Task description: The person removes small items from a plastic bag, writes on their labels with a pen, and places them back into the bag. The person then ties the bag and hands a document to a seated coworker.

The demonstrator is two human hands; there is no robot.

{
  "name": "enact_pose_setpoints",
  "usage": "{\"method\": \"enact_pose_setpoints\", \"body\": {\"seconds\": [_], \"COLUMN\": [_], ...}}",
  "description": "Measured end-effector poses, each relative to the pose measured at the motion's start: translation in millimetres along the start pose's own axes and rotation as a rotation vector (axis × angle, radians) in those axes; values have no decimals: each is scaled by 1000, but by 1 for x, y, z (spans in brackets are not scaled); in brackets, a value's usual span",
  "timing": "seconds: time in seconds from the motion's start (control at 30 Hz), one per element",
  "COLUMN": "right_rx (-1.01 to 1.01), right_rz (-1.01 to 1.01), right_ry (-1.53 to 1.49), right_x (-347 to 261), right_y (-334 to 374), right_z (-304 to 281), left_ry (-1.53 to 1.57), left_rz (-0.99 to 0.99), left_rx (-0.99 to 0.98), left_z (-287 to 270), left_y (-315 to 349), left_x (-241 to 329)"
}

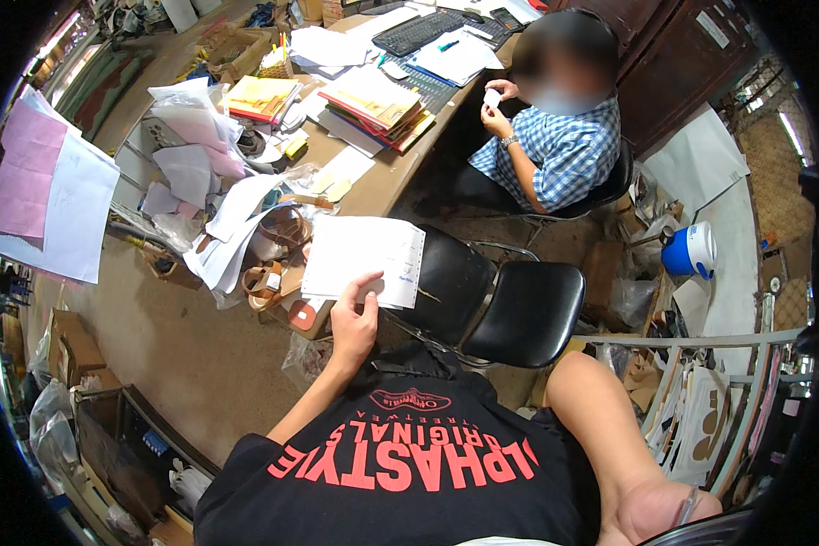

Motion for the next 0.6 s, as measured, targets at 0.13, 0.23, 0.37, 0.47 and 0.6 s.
{"method": "enact_pose_setpoints", "body": {"seconds": [0.13,0.23,0.37,0.47,0.6], "right_rx": [0,-6,-4,-9,8], "right_rz": [-6,-9,-22,-23,-12], "right_ry": [-4,-12,-36,-50,-69], "right_x": [2,3,5,7,19], "right_y": [1,-1,-2,-2,0], "right_z": [-2,-3,-3,-5,-9], "left_ry": [17,9,-5,-40,-62], "left_rz": [-15,46,88,99,127], "left_rx": [8,43,98,113,143], "left_z": [-2,-3,-6,-8,-10], "left_y": [3,3,4,6,9], "left_x": [-1,-2,-3,-3,-2]}}
Point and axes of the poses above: each hand's wrist, its own y-axis away from the middle knuckle, its own z-axis out of the palm, x = y × z, the point moved 2 cm from there along -y, towards the middle knuckle, and after that the axes turned 11 degrees about -x, right-handed, at the moved point
